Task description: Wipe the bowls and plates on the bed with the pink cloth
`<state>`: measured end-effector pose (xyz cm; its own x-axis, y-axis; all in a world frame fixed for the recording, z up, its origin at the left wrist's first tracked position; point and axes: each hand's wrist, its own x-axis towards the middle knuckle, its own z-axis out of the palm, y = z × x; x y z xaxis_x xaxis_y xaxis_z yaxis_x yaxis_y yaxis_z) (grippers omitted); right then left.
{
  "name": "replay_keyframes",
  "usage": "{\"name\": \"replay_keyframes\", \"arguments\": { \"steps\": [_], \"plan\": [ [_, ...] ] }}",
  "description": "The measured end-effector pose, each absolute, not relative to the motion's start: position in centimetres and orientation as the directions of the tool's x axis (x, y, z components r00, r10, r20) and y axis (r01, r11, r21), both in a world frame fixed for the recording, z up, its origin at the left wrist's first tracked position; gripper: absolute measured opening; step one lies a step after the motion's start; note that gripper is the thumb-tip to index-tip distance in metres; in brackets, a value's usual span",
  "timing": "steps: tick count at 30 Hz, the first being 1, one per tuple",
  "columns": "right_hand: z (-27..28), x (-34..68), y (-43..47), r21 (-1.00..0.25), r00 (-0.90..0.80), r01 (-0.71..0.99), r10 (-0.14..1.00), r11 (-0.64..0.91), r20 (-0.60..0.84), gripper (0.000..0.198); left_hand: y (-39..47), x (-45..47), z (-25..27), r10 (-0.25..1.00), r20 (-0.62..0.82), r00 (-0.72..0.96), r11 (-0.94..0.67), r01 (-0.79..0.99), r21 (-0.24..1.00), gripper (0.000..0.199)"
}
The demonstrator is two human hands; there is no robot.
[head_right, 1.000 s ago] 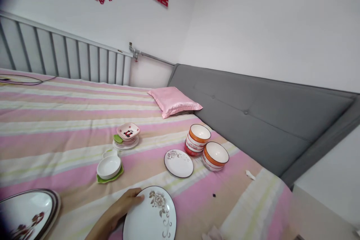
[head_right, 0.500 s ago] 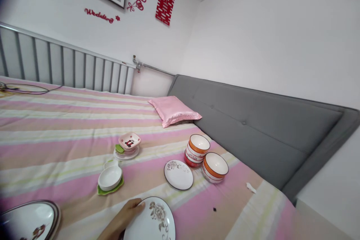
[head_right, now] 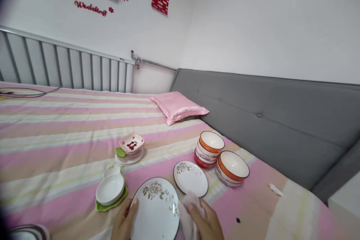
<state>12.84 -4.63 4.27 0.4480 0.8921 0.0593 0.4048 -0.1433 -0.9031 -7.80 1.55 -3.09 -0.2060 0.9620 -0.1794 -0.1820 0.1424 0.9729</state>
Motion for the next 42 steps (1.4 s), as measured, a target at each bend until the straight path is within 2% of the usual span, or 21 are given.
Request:
{"name": "replay_keyframes", "arguments": {
  "steps": [2,3,5,8,12,14,16,20,25,31,35,39,42],
  "plan": [
    [6.7,11.1,-2.1,-0.892,0.157,0.451,0.984,0.006,0.086,0.031,1.4,-7.7,-2.9,0.954,-0.164,-0.253,0.119,-0.185,0.976,0.052],
    [8.0,10.3,-1.0,-0.872,0.042,0.480,0.990,0.098,0.134,0.029,1.4,-7.7,-2.9,0.953,-0.159,-0.258,0.115,-0.179,0.977,0.052],
    [10.0,8.8,0.8,-0.810,-0.059,0.547,0.975,0.211,0.214,0.023,1.4,-7.7,-3.0,0.954,-0.151,-0.259,0.115,-0.149,0.982,0.055],
    [9.6,7.2,2.5,-0.700,-0.017,0.673,0.950,0.241,0.311,0.021,1.6,-7.6,-3.3,0.945,-0.143,-0.295,0.125,-0.078,0.989,0.056],
    [3.8,6.1,3.9,-0.668,0.109,0.731,0.943,0.137,0.313,0.032,1.9,-7.3,-3.9,0.913,-0.149,-0.380,0.145,-0.040,0.989,0.051],
    [1.2,5.8,4.1,-0.624,0.028,0.762,0.953,0.175,0.301,0.043,2.0,-7.2,-3.9,0.914,-0.156,-0.374,0.152,-0.038,0.988,0.050],
    [0.1,5.6,3.7,-0.598,-0.065,0.779,0.973,0.189,0.223,0.055,2.0,-7.2,-3.8,0.922,-0.182,-0.340,0.179,-0.043,0.983,0.051],
    [1.5,5.6,2.2,-0.581,-0.187,0.794,0.981,0.177,0.042,0.066,1.8,-7.0,-3.3,0.903,-0.260,-0.343,0.239,-0.103,0.966,0.051],
    [3.3,5.9,1.0,-0.527,-0.241,0.836,0.965,0.153,-0.102,0.074,1.6,-7.0,-3.1,0.889,-0.299,-0.347,0.260,-0.155,0.953,0.052],
    [1.8,6.3,1.3,-0.499,-0.380,0.816,0.922,0.292,-0.081,0.064,2.0,-7.5,-3.9,0.898,-0.318,-0.304,0.266,-0.200,0.943,0.054],
    [1.7,7.0,1.5,-0.507,-0.429,0.795,0.900,0.333,-0.081,0.066,2.1,-7.4,-4.1,0.910,-0.311,-0.273,0.249,-0.239,0.939,0.059],
    [2.3,8.2,1.4,-0.510,-0.450,0.799,0.879,0.320,-0.154,0.070,1.8,-7.1,-3.4,0.901,-0.312,-0.301,0.256,-0.211,0.943,0.057],
    [2.4,8.9,1.5,-0.482,-0.395,0.835,0.900,0.267,-0.185,0.072,1.7,-6.8,-2.8,0.889,-0.314,-0.334,0.266,-0.180,0.947,0.054]
  ]
}}
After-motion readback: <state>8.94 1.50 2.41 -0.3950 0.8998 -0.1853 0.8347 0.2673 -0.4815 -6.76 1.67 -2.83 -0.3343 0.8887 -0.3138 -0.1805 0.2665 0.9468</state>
